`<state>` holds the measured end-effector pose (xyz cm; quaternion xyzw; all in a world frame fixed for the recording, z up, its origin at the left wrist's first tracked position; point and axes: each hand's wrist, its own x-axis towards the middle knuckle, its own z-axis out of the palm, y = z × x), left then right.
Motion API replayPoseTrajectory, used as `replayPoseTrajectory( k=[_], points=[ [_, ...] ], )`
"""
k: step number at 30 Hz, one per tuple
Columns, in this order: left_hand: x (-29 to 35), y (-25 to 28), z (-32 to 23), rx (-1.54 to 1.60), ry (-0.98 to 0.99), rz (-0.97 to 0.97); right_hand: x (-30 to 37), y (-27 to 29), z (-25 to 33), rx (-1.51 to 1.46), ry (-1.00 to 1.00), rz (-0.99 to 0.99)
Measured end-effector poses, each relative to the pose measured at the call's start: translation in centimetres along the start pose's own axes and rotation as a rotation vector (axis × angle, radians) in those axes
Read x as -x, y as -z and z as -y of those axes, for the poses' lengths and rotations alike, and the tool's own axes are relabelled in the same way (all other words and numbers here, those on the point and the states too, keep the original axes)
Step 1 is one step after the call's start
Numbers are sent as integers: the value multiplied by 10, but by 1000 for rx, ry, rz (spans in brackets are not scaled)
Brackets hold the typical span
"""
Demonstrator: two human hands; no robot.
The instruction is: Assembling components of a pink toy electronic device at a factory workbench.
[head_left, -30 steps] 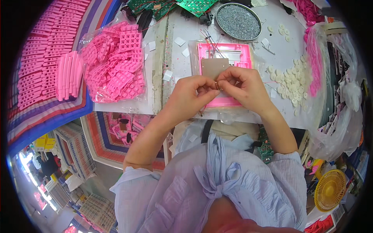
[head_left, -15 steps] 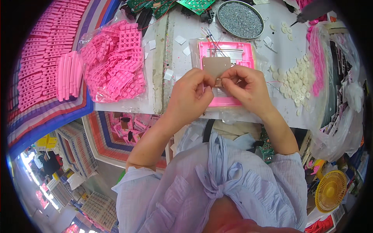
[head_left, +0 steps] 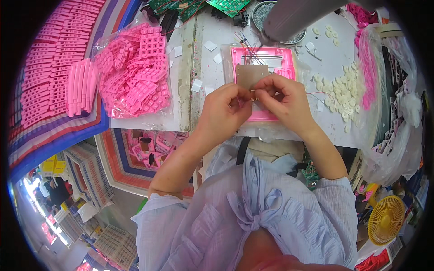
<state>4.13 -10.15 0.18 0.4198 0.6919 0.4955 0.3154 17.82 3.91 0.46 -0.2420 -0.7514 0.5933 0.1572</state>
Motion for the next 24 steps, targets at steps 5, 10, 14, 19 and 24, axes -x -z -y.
replayPoseTrajectory(
  k=[5, 10, 14, 19, 24],
  points=[
    [2, -1, 0, 70, 48, 2, 0, -4, -2, 382, 423, -137],
    [3, -6, 0, 129, 60, -16, 17, -3, 7, 285, 342, -61],
    [-1, -8, 0, 13, -113, -10, 19, -5, -7, 261, 351, -111],
    [-3, -5, -6, 11, -68, 61, 19, -2, -9, 431, 555, -197],
    [-8, -2, -6, 105, 117, 109, 21, -1, -11, 433, 539, -188]
  ],
)
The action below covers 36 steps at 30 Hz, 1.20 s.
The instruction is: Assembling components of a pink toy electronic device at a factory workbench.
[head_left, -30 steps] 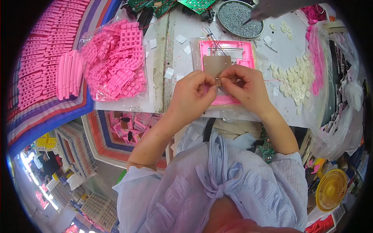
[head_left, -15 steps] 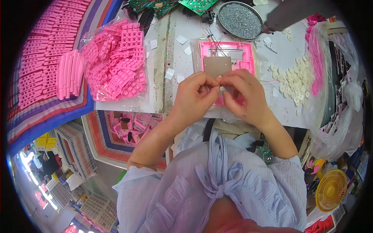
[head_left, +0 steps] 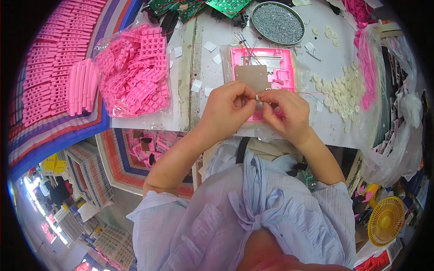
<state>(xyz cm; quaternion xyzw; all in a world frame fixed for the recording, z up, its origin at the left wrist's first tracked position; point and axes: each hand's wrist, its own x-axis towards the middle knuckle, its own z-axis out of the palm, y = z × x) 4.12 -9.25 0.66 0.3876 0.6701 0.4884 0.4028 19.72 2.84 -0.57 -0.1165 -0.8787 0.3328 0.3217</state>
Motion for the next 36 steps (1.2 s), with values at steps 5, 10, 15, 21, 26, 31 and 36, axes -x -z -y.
replayPoseTrajectory(
  k=[5, 10, 15, 21, 26, 31, 36],
  points=[
    [-11, 15, 6, 105, 166, 152, -4, -2, 0, 13, 191, 15],
    [-29, 33, -17, 328, 426, 382, -4, 2, -2, 85, 265, 99],
    [-19, 27, -11, -168, -32, 320, -1, 0, -6, 216, 275, 165],
    [-10, 18, 12, -477, -456, 91, -3, -6, -3, 293, 245, 238],
    [-9, 20, 20, -482, -474, 80, -7, -8, 1, 321, 236, 268],
    [-9, 20, 23, -455, -421, 42, -9, -1, 5, 287, 181, 384],
    [-18, 38, 5, -288, -140, -440, 2, 9, 10, 287, 127, 494]
  ],
)
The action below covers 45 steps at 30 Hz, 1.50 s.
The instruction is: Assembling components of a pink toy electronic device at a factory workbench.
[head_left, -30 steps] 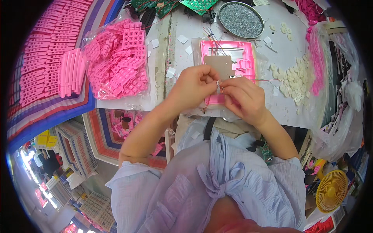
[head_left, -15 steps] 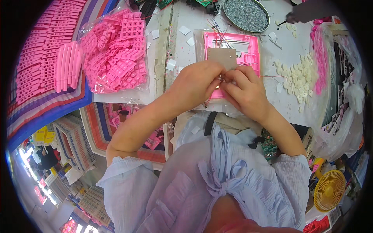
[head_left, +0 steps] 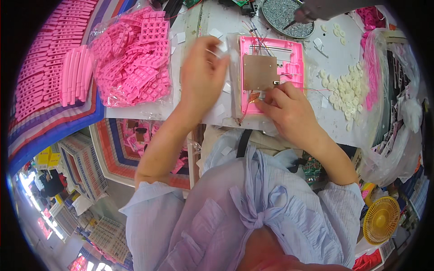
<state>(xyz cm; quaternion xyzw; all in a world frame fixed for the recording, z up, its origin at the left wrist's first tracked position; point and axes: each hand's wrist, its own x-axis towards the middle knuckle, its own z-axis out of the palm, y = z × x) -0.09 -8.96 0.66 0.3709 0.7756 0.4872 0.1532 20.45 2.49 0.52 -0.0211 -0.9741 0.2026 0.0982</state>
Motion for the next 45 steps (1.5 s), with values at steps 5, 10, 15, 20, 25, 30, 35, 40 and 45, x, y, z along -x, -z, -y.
replayPoseTrajectory(
  k=[5, 10, 15, 20, 25, 30, 35, 40, 45],
  points=[
    [66, 16, -4, -261, -76, 219, -1, 2, -7, -112, 37, -53],
    [112, 0, 21, 136, 109, 412, -6, -2, -2, -78, 2, -88],
    [63, 21, -2, 619, 360, 357, -2, -5, 0, -12, -14, -76],
    [90, 3, 12, -327, -144, 363, -2, -5, 1, -28, -9, -92],
    [74, 30, 12, 150, 350, 665, -1, -4, 1, 0, -12, -45],
    [23, 37, 3, 579, 514, 581, -7, 0, 4, 77, -29, 63],
    [6, 8, -2, 749, 431, 567, -12, 8, 2, 146, 61, 189],
    [13, -1, 0, 730, 274, 489, -6, 15, -11, -22, 76, 193],
    [29, -4, -16, 416, -74, 479, -1, 20, -19, -174, 30, -70]
  ],
)
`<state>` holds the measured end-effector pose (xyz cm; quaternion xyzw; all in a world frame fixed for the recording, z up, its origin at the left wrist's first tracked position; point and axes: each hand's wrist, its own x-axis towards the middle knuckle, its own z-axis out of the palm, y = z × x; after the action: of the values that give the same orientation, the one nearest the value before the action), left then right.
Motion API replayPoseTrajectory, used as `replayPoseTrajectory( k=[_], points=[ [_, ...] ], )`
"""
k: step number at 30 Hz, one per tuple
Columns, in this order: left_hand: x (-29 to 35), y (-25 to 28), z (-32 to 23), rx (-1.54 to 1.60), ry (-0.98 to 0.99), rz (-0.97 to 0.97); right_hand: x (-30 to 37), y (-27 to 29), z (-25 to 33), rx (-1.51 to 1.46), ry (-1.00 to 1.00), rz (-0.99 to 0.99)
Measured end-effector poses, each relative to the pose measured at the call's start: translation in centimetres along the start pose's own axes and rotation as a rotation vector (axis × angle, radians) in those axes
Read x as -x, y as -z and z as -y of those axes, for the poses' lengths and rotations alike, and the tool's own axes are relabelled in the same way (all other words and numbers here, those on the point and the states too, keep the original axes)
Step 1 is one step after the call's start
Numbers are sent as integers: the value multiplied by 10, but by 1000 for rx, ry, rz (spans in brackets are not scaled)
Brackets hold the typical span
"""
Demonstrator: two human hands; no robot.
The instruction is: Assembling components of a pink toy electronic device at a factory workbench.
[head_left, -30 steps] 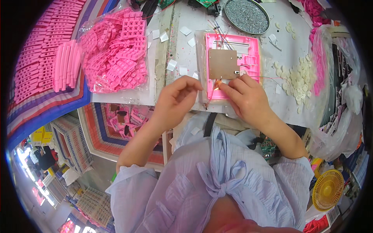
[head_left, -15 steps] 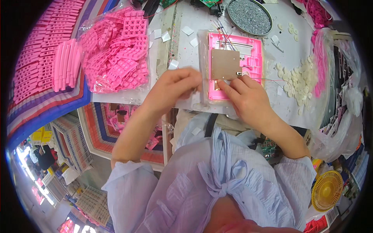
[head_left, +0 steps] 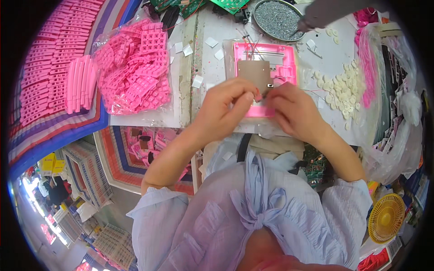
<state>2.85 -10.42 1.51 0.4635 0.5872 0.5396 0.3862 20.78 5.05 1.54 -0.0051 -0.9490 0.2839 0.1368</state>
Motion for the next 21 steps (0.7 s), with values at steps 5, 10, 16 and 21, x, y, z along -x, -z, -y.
replayPoseTrajectory(
  k=[5, 10, 16, 21],
  points=[
    [-6, -14, -8, -116, -72, 28, -7, 12, 13, -119, -1, -369],
    [-11, -22, -7, -208, -97, 78, 3, 12, 11, -185, -122, -365],
    [7, -40, 0, -533, -293, 12, 27, 26, 10, -425, -611, -55],
    [14, -49, 15, -676, -388, 89, 53, 7, 8, 104, -261, -40]
  ],
)
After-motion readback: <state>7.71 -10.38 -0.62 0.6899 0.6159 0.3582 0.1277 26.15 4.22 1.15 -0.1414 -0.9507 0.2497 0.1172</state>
